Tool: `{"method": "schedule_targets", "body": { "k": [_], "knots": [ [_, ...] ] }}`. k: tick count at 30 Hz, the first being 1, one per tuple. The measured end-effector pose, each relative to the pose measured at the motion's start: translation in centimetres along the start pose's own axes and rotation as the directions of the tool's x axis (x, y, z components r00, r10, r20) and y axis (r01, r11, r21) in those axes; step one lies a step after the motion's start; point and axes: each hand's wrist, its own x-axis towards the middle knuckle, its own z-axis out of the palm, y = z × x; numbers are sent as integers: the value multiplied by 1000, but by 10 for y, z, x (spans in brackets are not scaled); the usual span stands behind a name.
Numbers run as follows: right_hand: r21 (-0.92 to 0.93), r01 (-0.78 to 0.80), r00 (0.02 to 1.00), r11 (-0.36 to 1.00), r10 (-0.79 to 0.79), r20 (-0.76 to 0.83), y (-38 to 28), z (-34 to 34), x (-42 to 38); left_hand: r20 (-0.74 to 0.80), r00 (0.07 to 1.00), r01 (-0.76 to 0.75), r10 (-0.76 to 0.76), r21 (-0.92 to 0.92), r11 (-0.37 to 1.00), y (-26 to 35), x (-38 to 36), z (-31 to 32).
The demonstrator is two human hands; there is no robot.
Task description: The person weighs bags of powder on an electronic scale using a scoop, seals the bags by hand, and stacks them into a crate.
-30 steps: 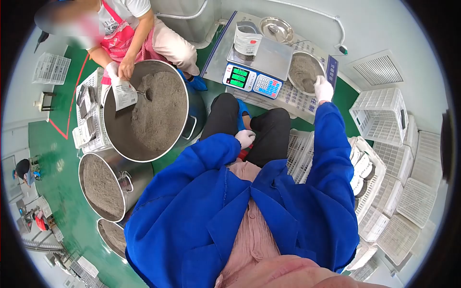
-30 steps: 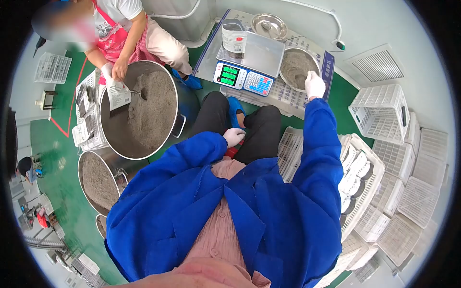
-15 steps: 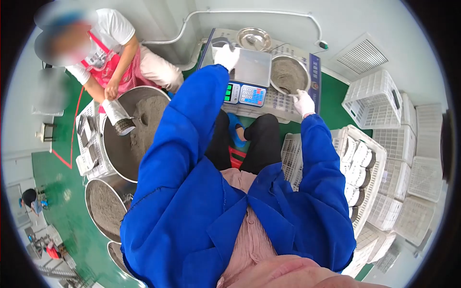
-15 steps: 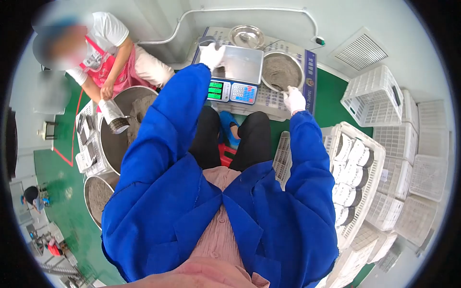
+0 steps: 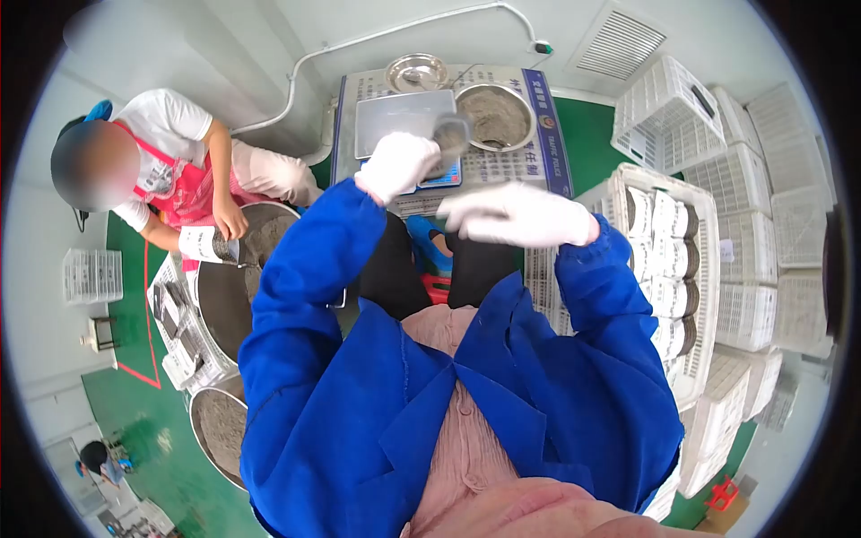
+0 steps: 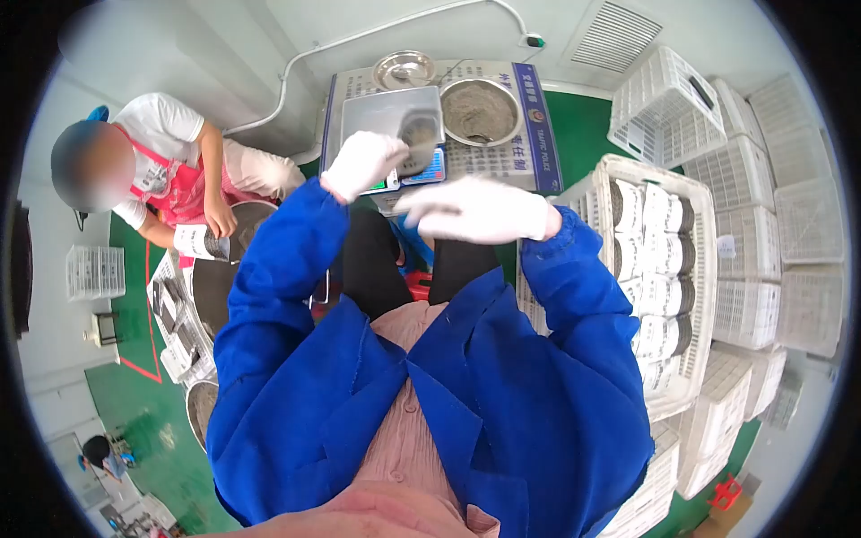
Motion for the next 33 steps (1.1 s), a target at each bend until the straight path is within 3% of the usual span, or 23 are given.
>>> {"method": "schedule_targets", "body": {
  "k": [1,2,3,4,5,6,7,8,9,10,11,12,15,17,19,20,22,24,27,29,32,33],
  "knots": [
    [155,118,985,981,-136,111,-5,-11,-4,36,997,-63,62,51,997,21,-2,-8],
    [330,186,939,926,-267,219,-10,-21,-8,22,992,-124,127,-103,987,40,-6,-19],
    [340,203,952,918,-267,153,11,-25,-21,-76,983,-177,164,-215,960,58,-13,-21],
    [-149,-264,947,953,228,-224,37,-22,-26,-58,980,-199,191,-253,947,67,-15,-10],
    [-351,-770,596,533,402,-695,55,-22,-33,-46,976,-218,214,-288,932,75,-16,2],
    [-557,-744,633,367,122,-765,62,-25,-55,-26,975,-215,220,-357,909,85,-17,5],
    [-695,-706,677,132,-163,-718,66,-28,-76,-43,974,-221,222,-390,894,94,-19,10],
    [-585,-627,686,514,10,-727,62,-25,-87,-63,974,-224,218,-420,879,102,-20,13],
    [-322,-494,718,808,171,-675,60,-17,-96,-74,973,-227,217,-450,864,109,-21,15],
    [-277,-441,814,854,251,-524,60,-9,-101,-41,973,-222,229,-451,864,110,-20,17],
    [-337,-349,892,874,200,-406,77,3,-110,-42,973,-222,228,-446,867,113,-19,18],
    [-310,-411,889,857,301,-345,82,14,-115,-46,973,-221,224,-437,872,114,-18,19],
    [-313,-605,796,732,560,-228,75,31,-116,-46,977,-206,207,-433,877,119,-19,15],
    [-257,-523,827,813,412,-382,72,49,-122,-48,979,-199,200,-457,867,123,-24,10],
    [-218,-461,814,860,312,-490,72,58,-121,-140,972,-235,190,-477,847,128,-31,7],
    [-257,-387,798,885,182,-574,61,62,-119,-187,970,-230,156,-496,837,132,-33,3],
    [-269,-438,784,858,218,-581,70,62,-118,-242,965,-215,99,-522,826,135,-35,9],
    [-337,-531,786,778,303,-539,81,64,-120,-115,993,-94,31,-587,804,136,-41,25],
    [-276,-456,798,846,252,-547,77,67,-122,-46,992,41,-121,-774,632,139,-46,43],
    [-266,-483,796,834,291,-531,87,73,-126,-142,989,-82,-39,-753,653,136,-46,53],
    [-288,-499,779,817,278,-562,83,78,-127,-23,1000,-7,-13,-714,700,129,-44,63],
    [-306,-495,779,813,259,-571,90,80,-132,-66,998,-60,21,-654,754,128,-45,64]
  ]
}}
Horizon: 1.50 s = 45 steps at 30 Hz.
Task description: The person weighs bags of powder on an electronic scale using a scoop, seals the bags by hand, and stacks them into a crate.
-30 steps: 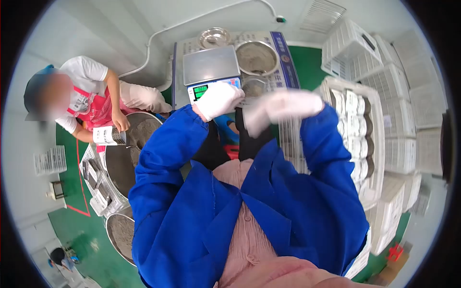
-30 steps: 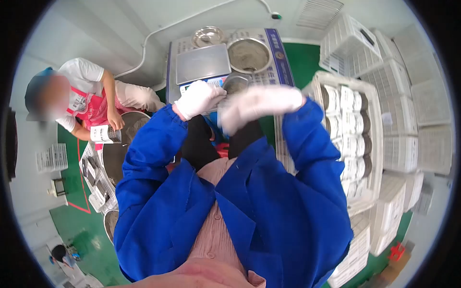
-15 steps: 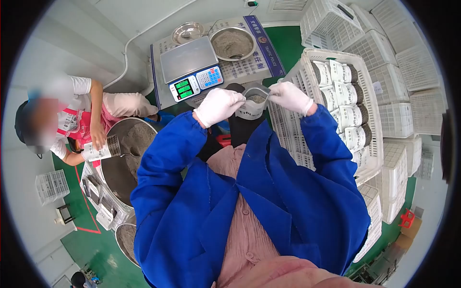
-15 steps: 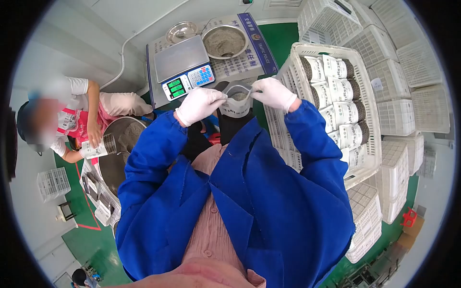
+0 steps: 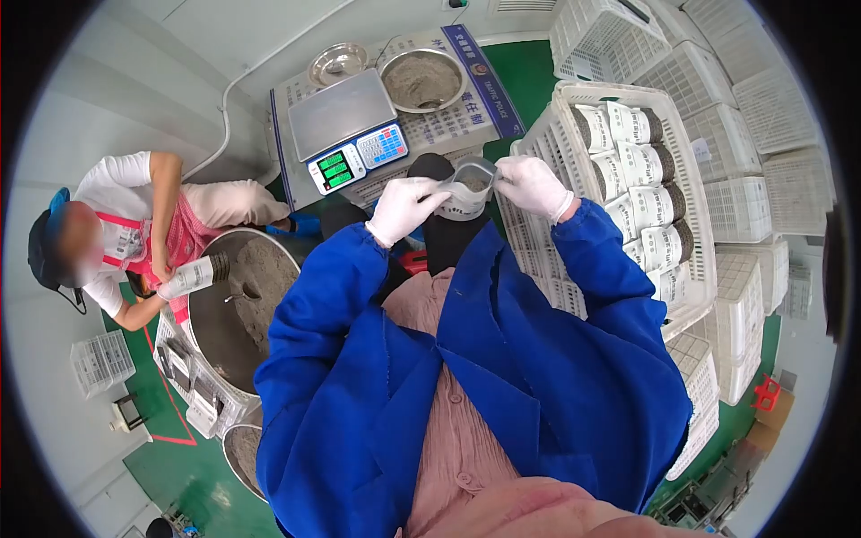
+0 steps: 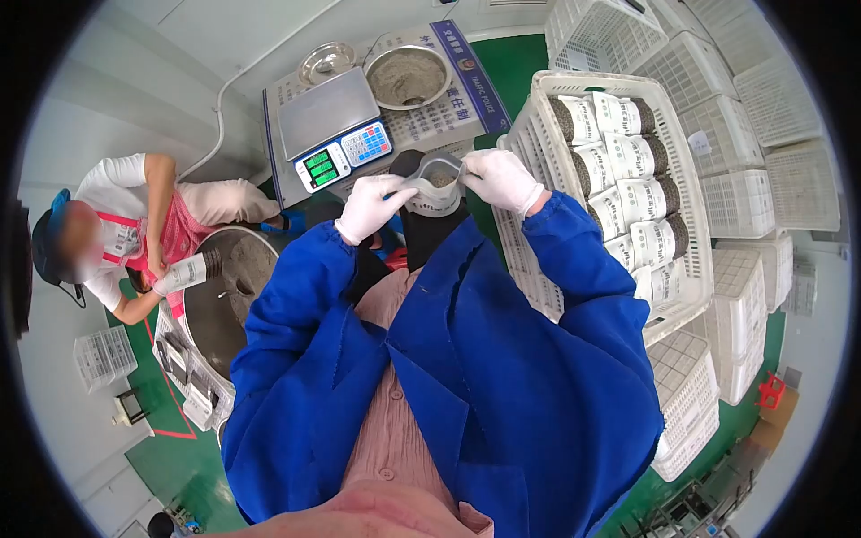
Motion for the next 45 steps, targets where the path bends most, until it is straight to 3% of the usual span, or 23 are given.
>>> {"method": "schedule_targets", "body": {
  "k": [3,4,5,7,9,10,12,14,16,19,22,26,28,29,32,33,34,36,39,42,44,45],
  "knots": [
    [19,59,992,998,-57,-110,23,11,-5,-62,968,-222,243,238,945,0,0,-1],
    [27,77,985,997,-72,-160,31,11,-11,-39,967,-232,252,281,931,1,1,2],
    [-4,54,982,999,-54,-182,30,10,-13,-41,961,-251,274,289,924,8,5,0],
    [-180,137,964,974,-173,-201,1,-13,-8,-36,944,-301,328,313,901,24,14,-5],
    [-152,200,950,968,-229,-211,-33,-24,-2,9,937,-333,349,324,885,31,21,0],
    [-149,273,945,951,-294,-144,-44,-22,2,54,939,-337,339,321,885,32,22,5],
    [-268,233,959,935,-267,-98,-40,15,2,48,921,-383,386,289,877,41,30,7],
    [-350,313,917,883,-377,-129,-36,13,2,24,907,-406,420,312,859,43,33,7],
    [-346,312,932,885,-356,-70,-32,15,-2,48,906,-412,421,326,851,43,32,6],
    [-335,316,911,888,-382,-154,-20,3,-11,42,900,-423,435,331,843,44,28,0],
    [-215,256,912,942,-309,-269,8,1,-27,12,898,-422,440,309,852,29,20,-1],
    [-165,40,950,986,-88,-300,28,5,-47,-46,944,-302,325,266,915,28,11,-2],
    [-100,-40,923,994,-1,-384,37,9,-54,-2,991,-132,136,239,962,14,2,-9],
    [59,-109,936,992,122,-331,27,2,-56,-12,986,-157,164,223,962,15,2,-10],
    [51,44,870,998,-13,-493,-10,-9,-43,-9,972,-232,236,161,959,31,8,-8],
    [71,50,920,996,-18,-390,-11,-7,-40,-4,966,-256,259,140,957,35,10,-6],
    [76,170,918,983,-130,-375,-2,1,-35,1,972,-234,236,143,962,36,10,-6],
    [67,39,969,997,-21,-245,-1,10,-31,4,982,-189,190,156,970,37,10,-9],
    [68,191,941,979,-163,-296,-19,14,-26,7,985,-169,170,157,973,50,17,-17],
    [-123,248,934,961,-271,-233,-48,25,-13,47,972,-236,231,157,959,70,27,-13],
    [-139,196,945,971,-225,-238,-52,18,-16,95,963,-266,251,215,940,71,31,-15],
    [-128,200,939,971,-228,-257,-54,11,-20,66,959,-283,275,159,946,71,33,-17]
  ]
}}
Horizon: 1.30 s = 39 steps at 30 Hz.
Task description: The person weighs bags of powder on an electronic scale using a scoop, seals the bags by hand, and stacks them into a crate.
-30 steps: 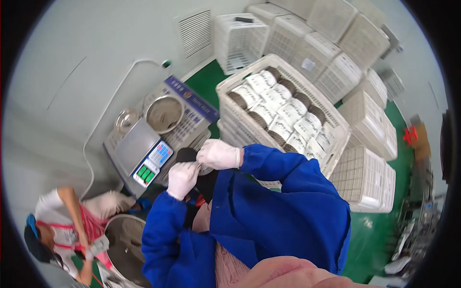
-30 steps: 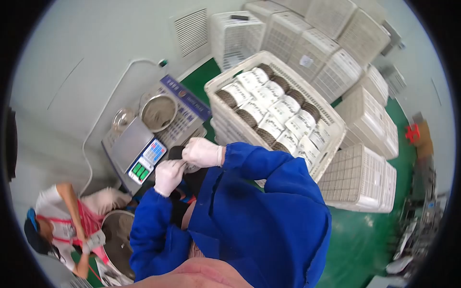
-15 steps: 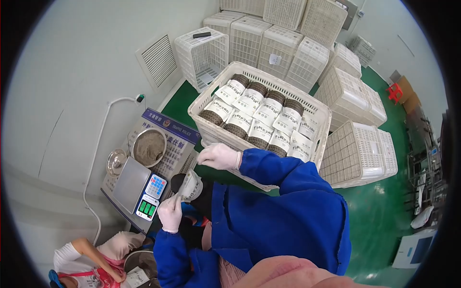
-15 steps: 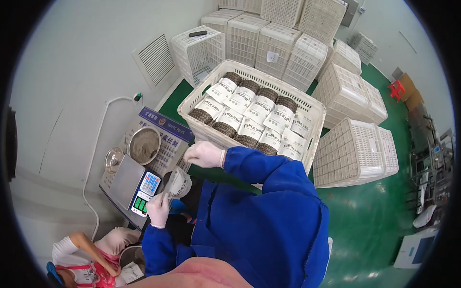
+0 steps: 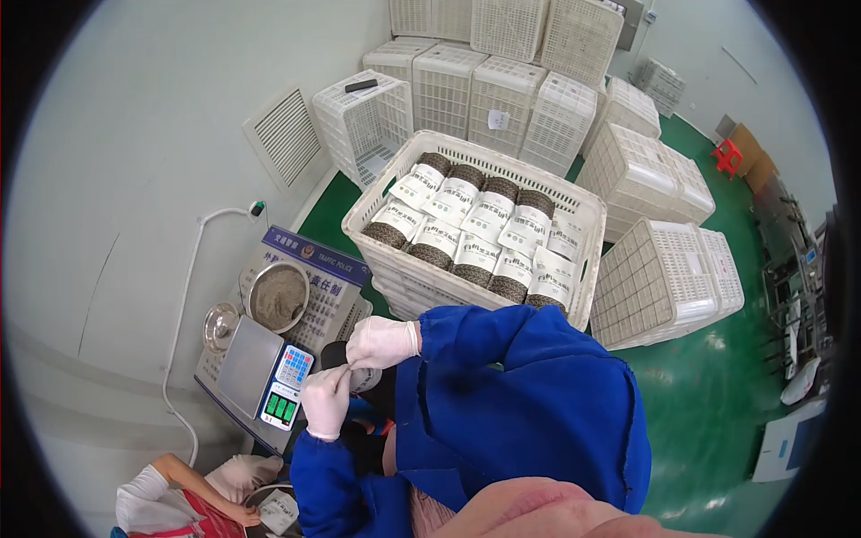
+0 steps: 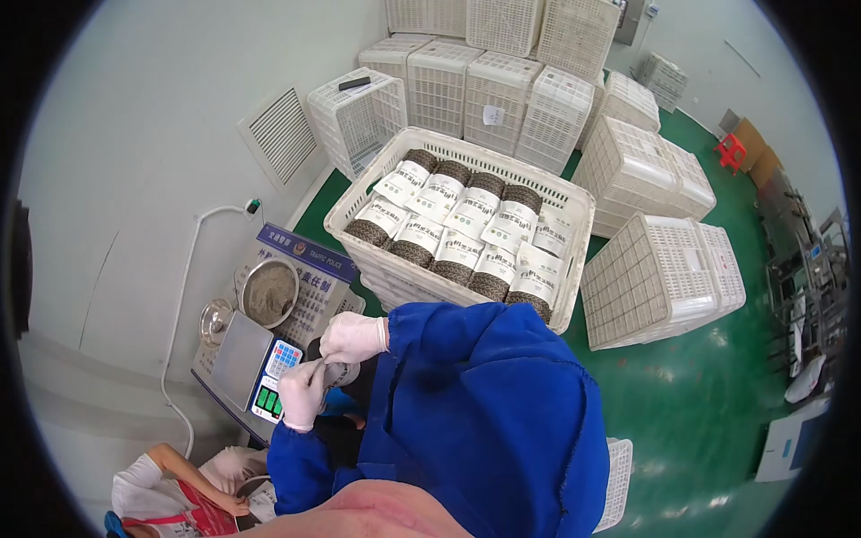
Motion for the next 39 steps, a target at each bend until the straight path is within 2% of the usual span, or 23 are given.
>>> {"method": "schedule_targets", "body": {
  "k": [4,5,8,9,10,11,12,13,15,16,20,21,24,26,27,29,31,33,34,35,36,37,39],
  "knots": [
    [-34,1,998,999,-3,-69,-2,-40,-6,-78,994,-77,80,47,996,2,2,-23],
    [24,-1,986,1000,5,-166,-3,-54,-11,-109,991,-77,84,69,995,-2,1,-28],
    [107,-88,965,990,112,-237,-5,-87,-32,-107,990,-71,94,198,978,-20,-6,-35],
    [142,-117,945,983,155,-290,-5,-99,-41,-60,998,-14,31,275,961,-36,-14,-34],
    [280,-241,915,929,314,-253,-8,-120,-51,-137,982,143,-129,91,986,-57,-24,-24],
    [476,-285,837,832,458,-299,-6,-125,-62,-176,938,283,-297,-103,954,-81,-36,-10],
    [581,-337,777,740,567,-271,0,-130,-73,-200,884,394,-423,-170,903,-105,-49,7],
    [678,-375,710,633,666,-230,7,-135,-85,-234,842,427,-487,-263,865,-130,-64,30],
    [772,-332,543,542,779,-313,18,-140,-106,-273,740,469,-615,-446,762,-166,-84,70],
    [812,-298,452,502,823,-343,21,-148,-114,-268,577,504,-771,-626,595,-156,-86,87],
    [816,-180,143,550,835,-531,34,-207,-144,-172,265,596,-949,-744,302,-180,-137,157],
    [845,-100,71,526,851,-521,44,-224,-158,-170,247,648,-954,-704,293,-185,-152,173],
    [665,-526,154,530,828,-539,55,-269,-195,-100,158,762,-982,-621,186,-177,-181,202],
    [297,-810,265,506,766,-585,44,-274,-199,24,52,785,-998,-619,26,-150,-182,197],
    [58,-918,330,391,840,-430,42,-268,-204,40,78,785,-996,-618,36,-161,-192,209],
    [-471,-855,291,217,952,-91,37,-256,-218,98,46,801,-994,-598,-22,-179,-202,220],
    [-681,-687,565,255,777,-279,110,-188,-318,170,43,742,-984,-665,-83,-151,-182,209],
    [-373,-918,31,-134,914,-405,107,-160,-329,188,79,733,-979,-676,-70,-148,-188,200],
    [-281,-929,-35,-241,813,-581,141,-122,-372,221,81,722,-972,-685,-96,-146,-188,200],
    [-281,-925,-80,-257,853,-516,127,-118,-373,215,154,765,-964,-643,-22,-181,-209,222],
    [-278,-933,-43,-227,840,-541,126,-109,-380,245,170,727,-955,-685,-47,-208,-223,239],
    [-276,-940,-6,-200,820,-572,127,-105,-386,151,145,696,-978,-718,-8,-185,-213,233],
    [-218,-944,-76,-250,802,-593,135,-107,-380,175,94,746,-980,-664,-47,-175,-204,230]
  ]
}}
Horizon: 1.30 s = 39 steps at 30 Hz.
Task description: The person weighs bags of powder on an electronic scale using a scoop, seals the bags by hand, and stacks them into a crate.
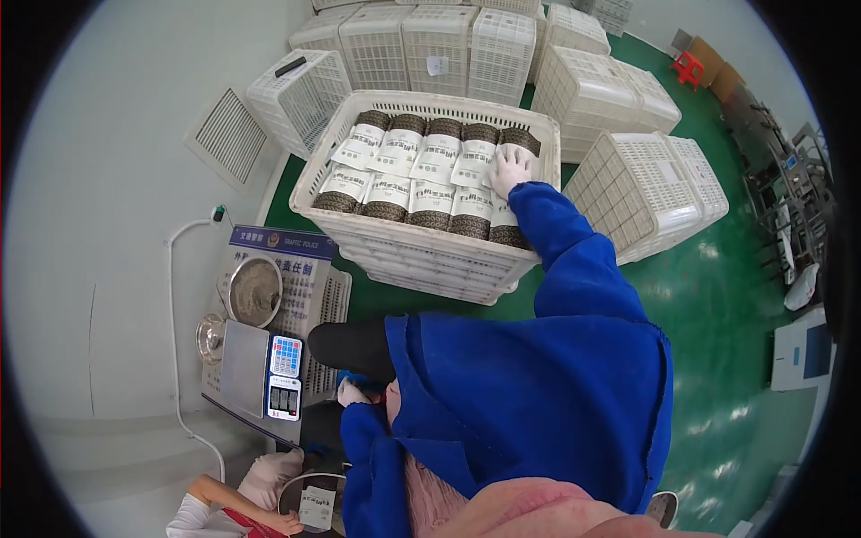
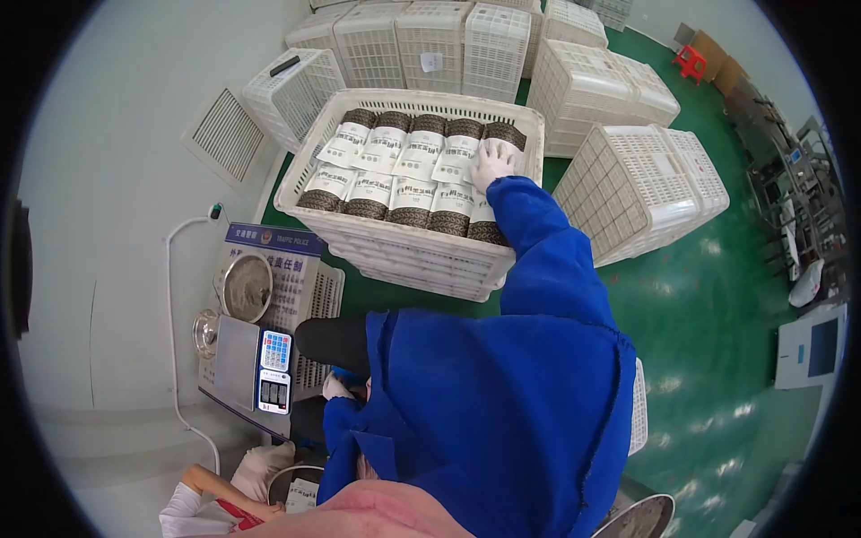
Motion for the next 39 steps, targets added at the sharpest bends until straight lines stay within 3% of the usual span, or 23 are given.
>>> {"method": "schedule_targets", "body": {
  "k": [4,7,10,18,23,26,27,28,30,31,33,35,38,39],
  "knots": [
    [70,-98,991,993,104,-88,-5,6,8,51,998,42,-42,-13,999,17,-26,0],
    [98,-137,959,986,156,-236,-4,21,19,108,989,120,-105,-140,983,29,-44,10],
    [55,-160,946,986,169,-278,4,37,27,145,986,96,-82,-94,991,13,-27,8],
    [-50,-143,989,989,141,-42,8,20,22,172,971,192,-169,-129,973,1,-15,16],
    [-99,-262,946,960,276,170,-4,-6,49,213,957,233,-198,-156,960,-4,-8,15],
    [160,-147,989,976,151,-9,-51,-49,43,232,950,251,-210,-164,954,-7,-4,14],
    [104,77,994,992,-67,-89,-53,-28,62,235,949,251,-210,-164,954,-9,-4,15],
    [229,173,960,958,-113,-255,-93,-48,45,241,947,257,-214,-163,952,-9,-3,15],
    [252,450,829,857,-297,-473,-154,-51,27,247,944,264,-218,-173,949,-11,-2,16],
    [234,570,793,788,-454,-406,-192,-87,7,252,942,268,-220,-171,948,-11,-1,18],
    [370,656,754,659,-599,-270,-257,-123,-40,259,939,276,-227,-175,945,-12,1,17],
    [220,847,532,485,-758,-377,-300,-128,-74,261,937,283,-232,-181,942,-13,1,17],
    [169,920,391,353,-849,-355,-332,-120,-94,271,932,297,-241,-189,936,-13,2,17],
    [177,915,402,362,-844,-356,-335,-116,-93,273,931,298,-241,-189,936,-13,2,16]
  ]
}}
